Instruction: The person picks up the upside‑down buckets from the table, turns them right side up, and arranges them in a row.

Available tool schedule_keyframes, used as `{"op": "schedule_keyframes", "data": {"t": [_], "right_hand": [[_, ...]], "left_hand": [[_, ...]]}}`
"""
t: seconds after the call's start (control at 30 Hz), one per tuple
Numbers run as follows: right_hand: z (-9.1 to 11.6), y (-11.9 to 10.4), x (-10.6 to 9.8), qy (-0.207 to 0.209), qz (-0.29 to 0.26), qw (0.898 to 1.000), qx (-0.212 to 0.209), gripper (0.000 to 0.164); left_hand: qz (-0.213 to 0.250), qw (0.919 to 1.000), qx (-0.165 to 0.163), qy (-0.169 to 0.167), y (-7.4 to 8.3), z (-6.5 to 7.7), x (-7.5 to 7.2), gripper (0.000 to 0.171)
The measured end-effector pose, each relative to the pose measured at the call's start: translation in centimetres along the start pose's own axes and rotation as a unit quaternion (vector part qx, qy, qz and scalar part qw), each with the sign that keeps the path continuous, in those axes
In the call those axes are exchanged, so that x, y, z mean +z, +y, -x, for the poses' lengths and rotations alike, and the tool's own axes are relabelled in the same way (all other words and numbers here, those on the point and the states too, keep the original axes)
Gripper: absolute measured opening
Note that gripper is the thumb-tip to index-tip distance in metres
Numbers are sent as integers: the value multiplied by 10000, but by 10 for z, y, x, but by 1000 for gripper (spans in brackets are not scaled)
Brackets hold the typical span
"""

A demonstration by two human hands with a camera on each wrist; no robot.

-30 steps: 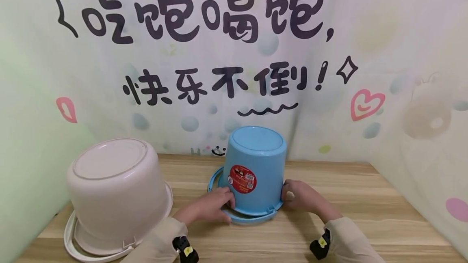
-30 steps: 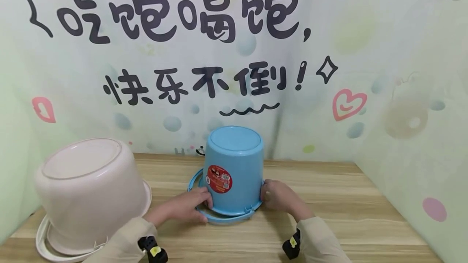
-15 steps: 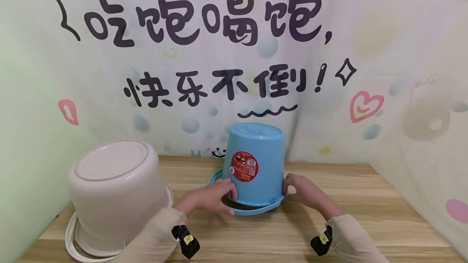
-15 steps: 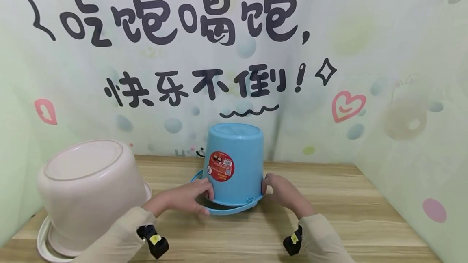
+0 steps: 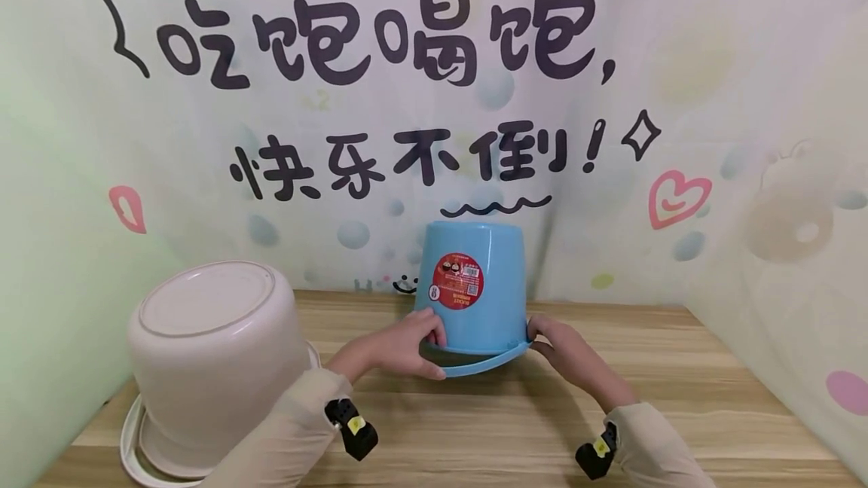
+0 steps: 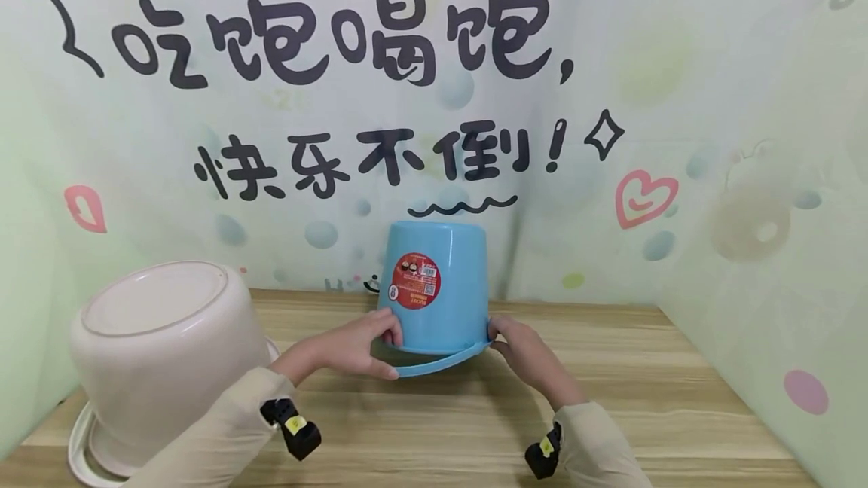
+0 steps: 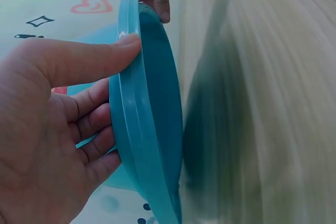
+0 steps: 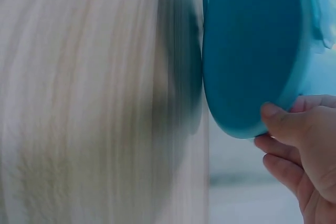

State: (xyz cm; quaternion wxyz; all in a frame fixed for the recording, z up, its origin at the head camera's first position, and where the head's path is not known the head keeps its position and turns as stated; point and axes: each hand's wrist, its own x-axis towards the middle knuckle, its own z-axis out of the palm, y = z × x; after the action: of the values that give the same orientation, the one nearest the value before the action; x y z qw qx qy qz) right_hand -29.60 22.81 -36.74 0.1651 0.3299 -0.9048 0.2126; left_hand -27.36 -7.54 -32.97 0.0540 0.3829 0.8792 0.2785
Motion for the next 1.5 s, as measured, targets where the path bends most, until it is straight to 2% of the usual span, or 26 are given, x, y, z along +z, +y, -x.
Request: {"op": "schedule_keyframes", "data": {"t": [0.1, 0.33, 0.53, 0.63, 0.8, 1.03, 1.3, 1.5], "right_hand": [[0, 1, 1, 239, -44, 9997, 70, 25], [-5, 1, 1, 1091, 113, 9937, -242, 22], [-15, -6, -11, 1616, 261, 9860, -319, 24], [-19, -10, -19, 1760, 311, 9834, -309, 26], [-27, -17, -35, 1730, 395, 9837, -272, 26], [-43, -31, -64, 1373, 644, 9883, 130, 20], [-64, -47, -97, 977, 968, 9903, 208, 17], [-74, -55, -111, 1002, 1081, 9890, 139, 18]], "left_hand": [[119, 9999, -3, -57, 3, -2, -5, 40], [476, 9988, 56, -48, 14, -1, -22, 40], [841, 9964, -127, 43, 22, 2, -35, 42], [1116, 9935, -185, 137, 25, 2, -40, 42], [1711, 9848, -143, 272, 28, 1, -49, 42], [2543, 9660, -254, 391, 35, 2, -57, 29], [3550, 9321, -337, 632, 47, 3, -61, 23], [4423, 8942, -113, 678, 49, 5, -62, 24]]}}
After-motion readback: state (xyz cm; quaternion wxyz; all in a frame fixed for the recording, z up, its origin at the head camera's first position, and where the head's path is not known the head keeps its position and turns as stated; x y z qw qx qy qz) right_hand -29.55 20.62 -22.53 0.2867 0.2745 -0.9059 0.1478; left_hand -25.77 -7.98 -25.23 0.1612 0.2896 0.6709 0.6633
